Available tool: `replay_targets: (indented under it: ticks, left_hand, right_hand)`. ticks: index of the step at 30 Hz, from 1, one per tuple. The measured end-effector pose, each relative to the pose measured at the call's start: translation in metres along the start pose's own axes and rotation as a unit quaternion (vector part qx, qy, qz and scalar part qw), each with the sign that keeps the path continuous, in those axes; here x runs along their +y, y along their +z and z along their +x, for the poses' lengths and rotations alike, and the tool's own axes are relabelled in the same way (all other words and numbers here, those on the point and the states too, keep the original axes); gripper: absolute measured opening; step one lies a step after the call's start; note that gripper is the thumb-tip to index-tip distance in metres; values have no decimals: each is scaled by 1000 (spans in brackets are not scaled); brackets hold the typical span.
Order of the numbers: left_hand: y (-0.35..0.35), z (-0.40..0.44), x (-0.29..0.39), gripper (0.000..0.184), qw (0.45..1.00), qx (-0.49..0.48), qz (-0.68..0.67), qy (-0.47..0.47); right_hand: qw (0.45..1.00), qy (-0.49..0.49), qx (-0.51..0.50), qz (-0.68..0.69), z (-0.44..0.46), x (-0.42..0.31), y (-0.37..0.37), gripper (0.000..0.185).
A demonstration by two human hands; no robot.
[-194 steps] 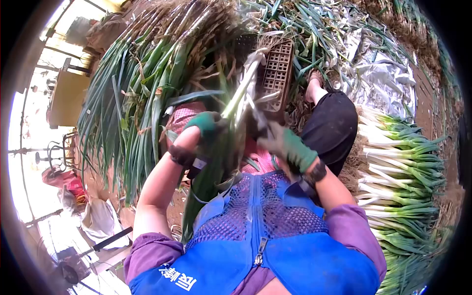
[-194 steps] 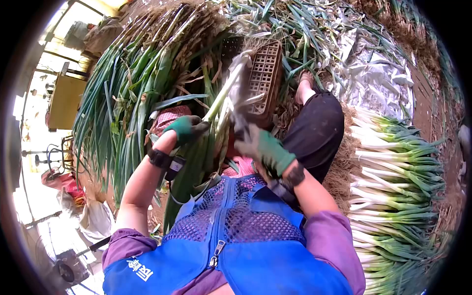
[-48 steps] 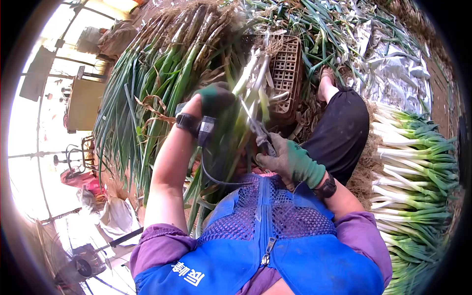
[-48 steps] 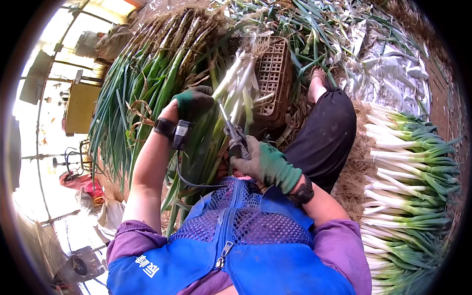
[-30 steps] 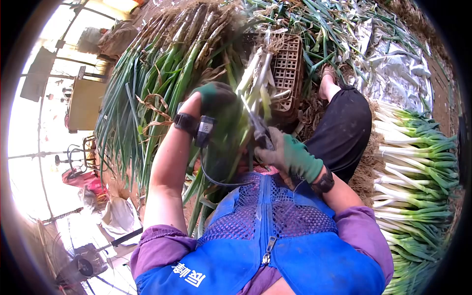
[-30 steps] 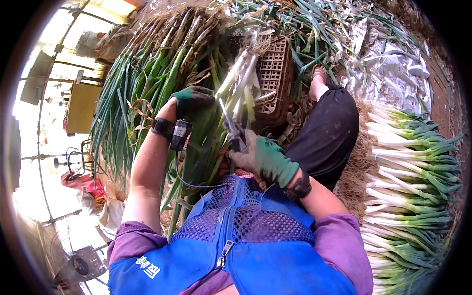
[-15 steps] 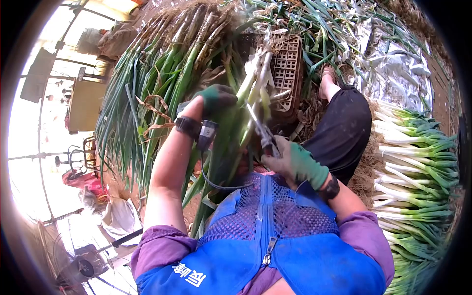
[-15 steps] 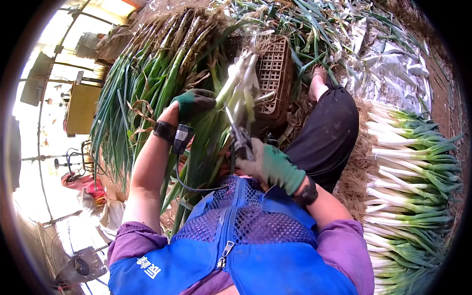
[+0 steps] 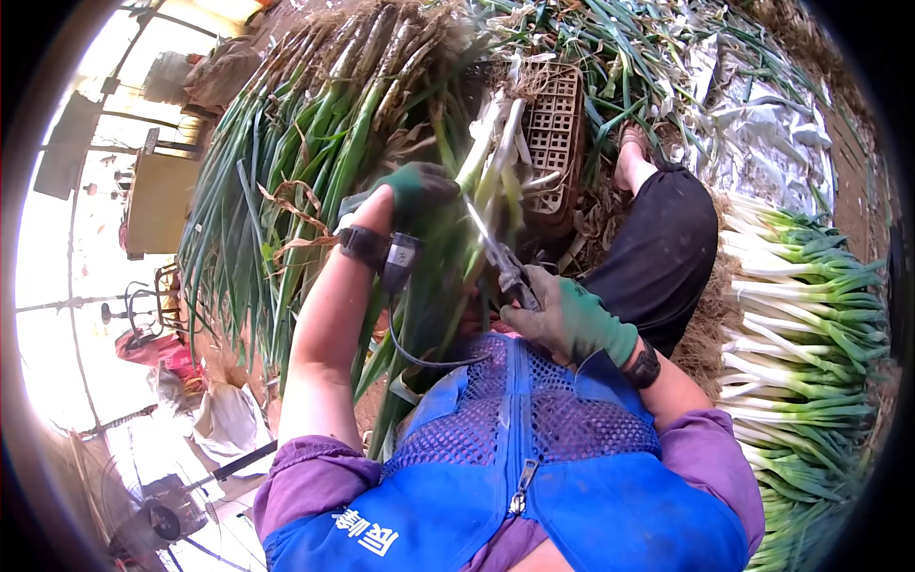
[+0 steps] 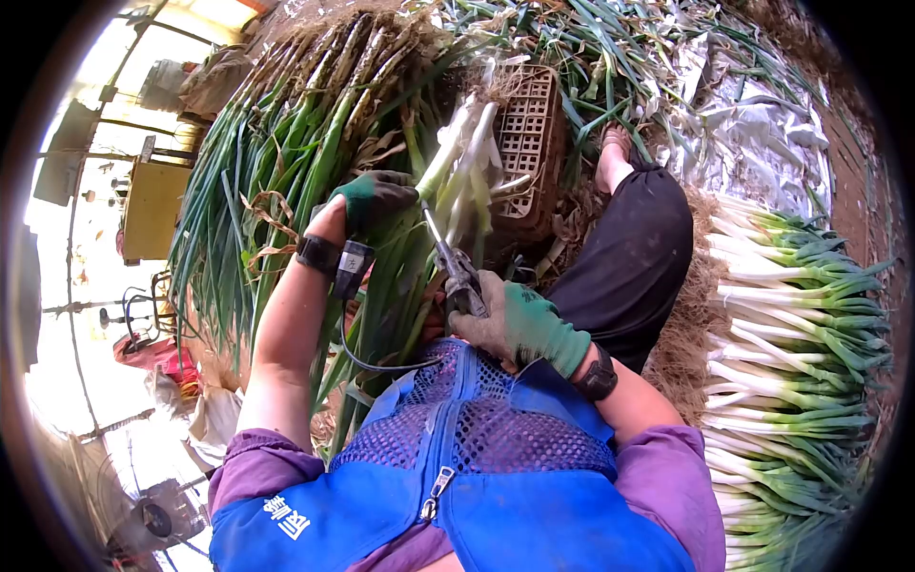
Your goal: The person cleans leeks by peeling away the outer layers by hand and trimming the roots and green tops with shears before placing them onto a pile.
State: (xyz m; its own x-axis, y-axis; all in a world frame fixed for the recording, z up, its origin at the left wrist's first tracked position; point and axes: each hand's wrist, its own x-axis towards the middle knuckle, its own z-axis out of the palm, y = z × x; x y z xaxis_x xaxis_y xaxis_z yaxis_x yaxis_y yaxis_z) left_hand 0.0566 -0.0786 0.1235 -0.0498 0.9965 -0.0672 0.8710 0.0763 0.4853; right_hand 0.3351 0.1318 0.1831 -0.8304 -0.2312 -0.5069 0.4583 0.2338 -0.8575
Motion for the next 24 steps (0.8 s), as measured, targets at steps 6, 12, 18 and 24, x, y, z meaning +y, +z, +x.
replay_targets:
  ticks: [6, 12, 18, 24]
  left_hand:
    - [22, -3, -18, 11, 948, 41, -259, -181]
    - [16, 2, -17, 13, 999, 25, 33, 4]
    - [1, 19, 35, 30, 894, 8, -203, -400]
    - [-10, -18, -13, 43, 919, 60, -271, -278]
  right_hand:
    - [988, -106, 96, -63, 29, 40, 14, 49]
    - [987, -58, 133, -76, 79, 35, -17, 57]
    - [986, 89, 143, -3, 168, 26, -58, 62]
    - [995, -66, 43, 56, 110, 44, -15, 61]
